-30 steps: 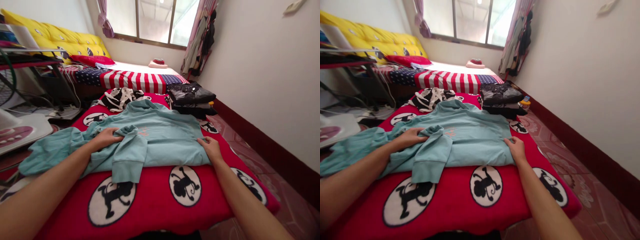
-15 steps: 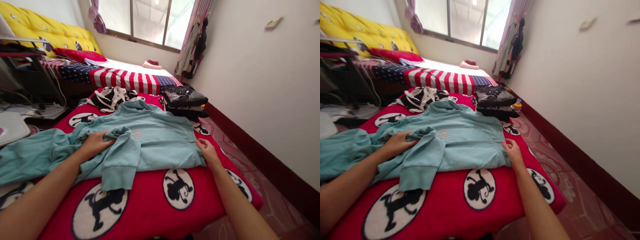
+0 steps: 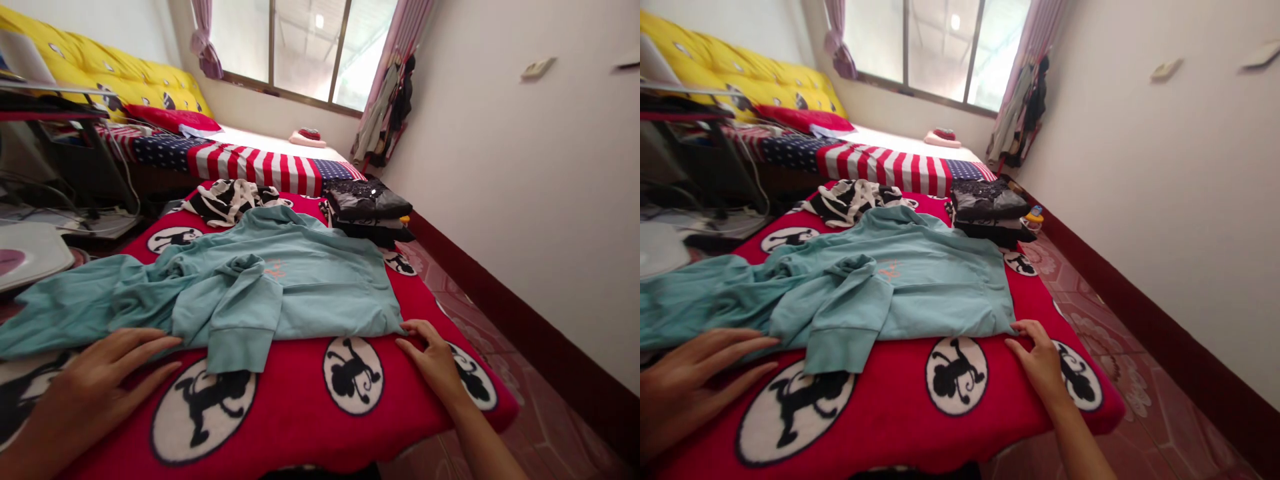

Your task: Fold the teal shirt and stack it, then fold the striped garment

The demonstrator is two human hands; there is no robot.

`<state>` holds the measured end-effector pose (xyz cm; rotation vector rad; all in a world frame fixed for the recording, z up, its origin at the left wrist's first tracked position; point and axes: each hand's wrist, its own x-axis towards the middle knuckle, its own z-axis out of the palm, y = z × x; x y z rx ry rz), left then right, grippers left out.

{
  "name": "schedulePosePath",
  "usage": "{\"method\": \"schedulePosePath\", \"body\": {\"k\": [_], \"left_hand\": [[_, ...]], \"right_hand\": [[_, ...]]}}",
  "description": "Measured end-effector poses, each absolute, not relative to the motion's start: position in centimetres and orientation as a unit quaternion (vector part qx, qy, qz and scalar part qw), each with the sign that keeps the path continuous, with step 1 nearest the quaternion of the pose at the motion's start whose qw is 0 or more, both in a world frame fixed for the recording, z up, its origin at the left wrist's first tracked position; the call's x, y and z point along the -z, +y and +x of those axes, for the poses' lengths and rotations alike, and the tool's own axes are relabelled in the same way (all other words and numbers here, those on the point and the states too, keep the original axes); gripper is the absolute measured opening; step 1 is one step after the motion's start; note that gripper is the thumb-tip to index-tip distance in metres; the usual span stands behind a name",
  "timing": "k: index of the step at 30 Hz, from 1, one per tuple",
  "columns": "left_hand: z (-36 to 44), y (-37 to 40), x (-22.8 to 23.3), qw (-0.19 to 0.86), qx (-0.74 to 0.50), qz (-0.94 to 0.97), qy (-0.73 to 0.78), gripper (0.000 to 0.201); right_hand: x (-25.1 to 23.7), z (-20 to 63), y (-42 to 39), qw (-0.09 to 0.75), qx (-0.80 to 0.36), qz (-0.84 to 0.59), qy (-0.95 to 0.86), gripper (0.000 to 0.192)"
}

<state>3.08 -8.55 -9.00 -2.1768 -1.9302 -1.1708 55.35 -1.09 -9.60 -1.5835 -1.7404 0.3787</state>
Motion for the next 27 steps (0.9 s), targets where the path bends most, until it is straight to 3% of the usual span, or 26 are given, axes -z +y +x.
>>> {"method": "schedulePosePath", "body": {"k": [7,12,16,18,21,24,27], "left_hand": [[1.1,-6.4,8.4,0.013,0.371,-0.704,-0.606,0.024],[0.6,-6.5,8.1,-0.013,0.378,-0.641,-0.668,0.026],[1.3,-6.3,8.4,-0.03,0.375,-0.628,-0.681,0.041],[1.7,-6.0,8.7,-0.01,0.359,-0.636,-0.684,0.042],[2.2,-5.9,9.0,0.034,0.32,-0.652,-0.686,0.043],[2.5,-6.4,9.0,0.048,0.304,-0.67,-0.675,0.046],[2.5,-6.8,8.9,0.024,0.321,-0.672,-0.667,0.051]], "right_hand": [[7.5,56.8,0.4,0.327,-0.066,-0.567,-0.753,0.017],[6.3,58.0,0.5,0.216,-0.054,-0.573,-0.789,0.016],[4.9,55.3,1.8,0.263,-0.028,-0.571,-0.777,0.023],[4.2,51.8,2.0,0.304,-0.053,-0.561,-0.768,0.028],[3.9,44.6,1.3,0.295,-0.199,-0.516,-0.779,0.029],[4.5,37.2,-0.2,0.227,-0.31,-0.448,-0.807,0.049],[5.1,32.1,-1.2,0.144,-0.242,-0.428,-0.859,0.081]]}}
